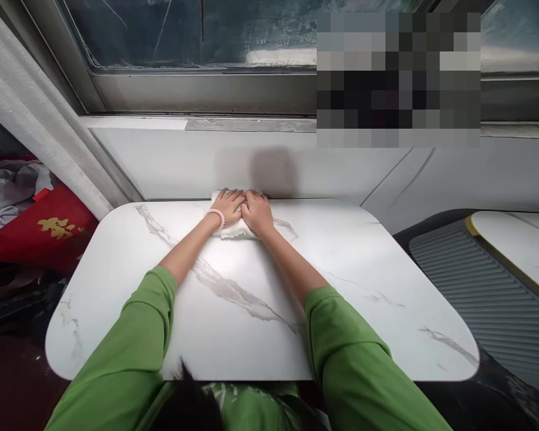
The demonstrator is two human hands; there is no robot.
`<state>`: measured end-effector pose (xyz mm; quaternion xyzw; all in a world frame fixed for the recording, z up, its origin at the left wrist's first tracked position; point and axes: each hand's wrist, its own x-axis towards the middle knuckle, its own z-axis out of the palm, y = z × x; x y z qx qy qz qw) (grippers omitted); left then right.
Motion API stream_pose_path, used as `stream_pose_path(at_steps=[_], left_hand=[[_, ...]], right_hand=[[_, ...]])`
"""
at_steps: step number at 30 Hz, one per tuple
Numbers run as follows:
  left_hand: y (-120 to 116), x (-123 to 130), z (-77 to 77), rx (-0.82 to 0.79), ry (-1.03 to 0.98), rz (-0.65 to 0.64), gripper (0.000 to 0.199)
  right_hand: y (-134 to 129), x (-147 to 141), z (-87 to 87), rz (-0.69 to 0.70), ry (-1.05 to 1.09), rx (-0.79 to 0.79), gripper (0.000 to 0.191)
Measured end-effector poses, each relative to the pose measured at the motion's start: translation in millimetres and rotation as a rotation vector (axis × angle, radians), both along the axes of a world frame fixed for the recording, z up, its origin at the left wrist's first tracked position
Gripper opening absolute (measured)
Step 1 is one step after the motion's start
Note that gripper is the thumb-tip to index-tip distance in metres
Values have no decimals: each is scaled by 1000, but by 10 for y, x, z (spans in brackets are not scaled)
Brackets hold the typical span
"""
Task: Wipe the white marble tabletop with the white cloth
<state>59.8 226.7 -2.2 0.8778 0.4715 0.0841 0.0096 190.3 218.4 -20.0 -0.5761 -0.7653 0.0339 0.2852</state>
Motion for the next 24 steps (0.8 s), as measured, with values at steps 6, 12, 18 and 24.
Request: stream_pose_path(at_steps=[6,12,18,24], left_hand=[[-114,6,19,0,26,33,47],[-549,-24,18,-22,26,112,50],[-1521,-159,-23,32,10,38,52],[-2644,-329,49,48,-13,-87,54]], right_hand=[[-17,40,-15,44,26,20,28],[-392,-11,36,141,15,-9,35],[-1346,37,34,198,72,-152,42],[-2390,142,43,443,199,-270,47]])
